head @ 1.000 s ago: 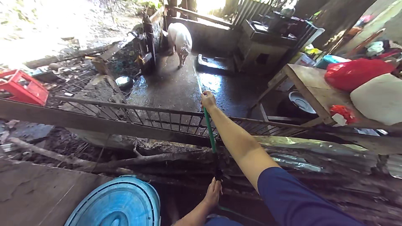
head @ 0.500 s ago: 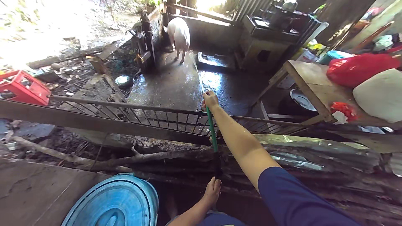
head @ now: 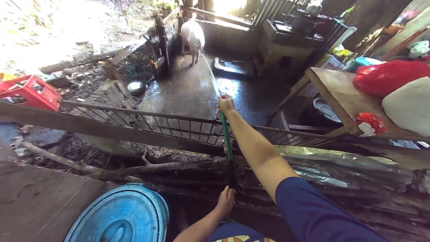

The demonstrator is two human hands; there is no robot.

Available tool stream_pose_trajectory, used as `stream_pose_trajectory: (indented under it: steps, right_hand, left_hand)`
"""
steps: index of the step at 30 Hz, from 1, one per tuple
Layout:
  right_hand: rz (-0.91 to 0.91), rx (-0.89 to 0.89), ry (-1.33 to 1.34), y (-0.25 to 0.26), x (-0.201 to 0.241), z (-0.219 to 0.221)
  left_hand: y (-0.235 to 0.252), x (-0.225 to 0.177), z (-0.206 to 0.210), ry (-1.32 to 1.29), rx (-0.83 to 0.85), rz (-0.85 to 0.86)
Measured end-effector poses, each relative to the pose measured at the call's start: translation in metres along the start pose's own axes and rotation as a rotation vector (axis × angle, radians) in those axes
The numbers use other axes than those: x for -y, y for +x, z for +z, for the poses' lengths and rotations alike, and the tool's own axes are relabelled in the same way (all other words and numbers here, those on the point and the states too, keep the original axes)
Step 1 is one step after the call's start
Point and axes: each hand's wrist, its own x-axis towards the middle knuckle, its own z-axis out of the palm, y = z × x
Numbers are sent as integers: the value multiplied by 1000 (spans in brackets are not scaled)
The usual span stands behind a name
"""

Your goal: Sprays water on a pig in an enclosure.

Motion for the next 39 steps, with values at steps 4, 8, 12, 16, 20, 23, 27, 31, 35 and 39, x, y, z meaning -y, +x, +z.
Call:
stream_pose_trajectory:
  steps: [4,8,12,16,20,23,27,31,35,39]
  right_hand:
    - [-9,-8,-3,2,3,1]
    - [-25,-2,-6,2,5,-1]
    - [-29,-19,-19,5,5,-3]
    - [-20,-20,-20,4,7,-5]
    - [-10,-26,-5,6,4,-5]
    - [3,-24,3,7,3,-6]
    - [27,-21,10,9,-2,-5]
    - [36,-19,24,10,-6,-4]
    - [48,-11,6,9,-6,-4]
    - [47,-9,-34,4,-4,-4]
  left_hand:
    - [2,-2,-1,8,-10,8]
    - [3,-4,-2,34,-10,6]
    - [3,-7,-3,26,3,-3]
    - [5,-6,-3,33,16,6]
    - [6,-6,-3,37,33,12]
    - [6,-5,-4,46,49,9]
    - [5,-6,-4,47,65,-3]
    - [3,-6,-5,51,83,-16]
    - [2,-4,-7,58,87,-7]
    - [1,-3,-9,77,92,5]
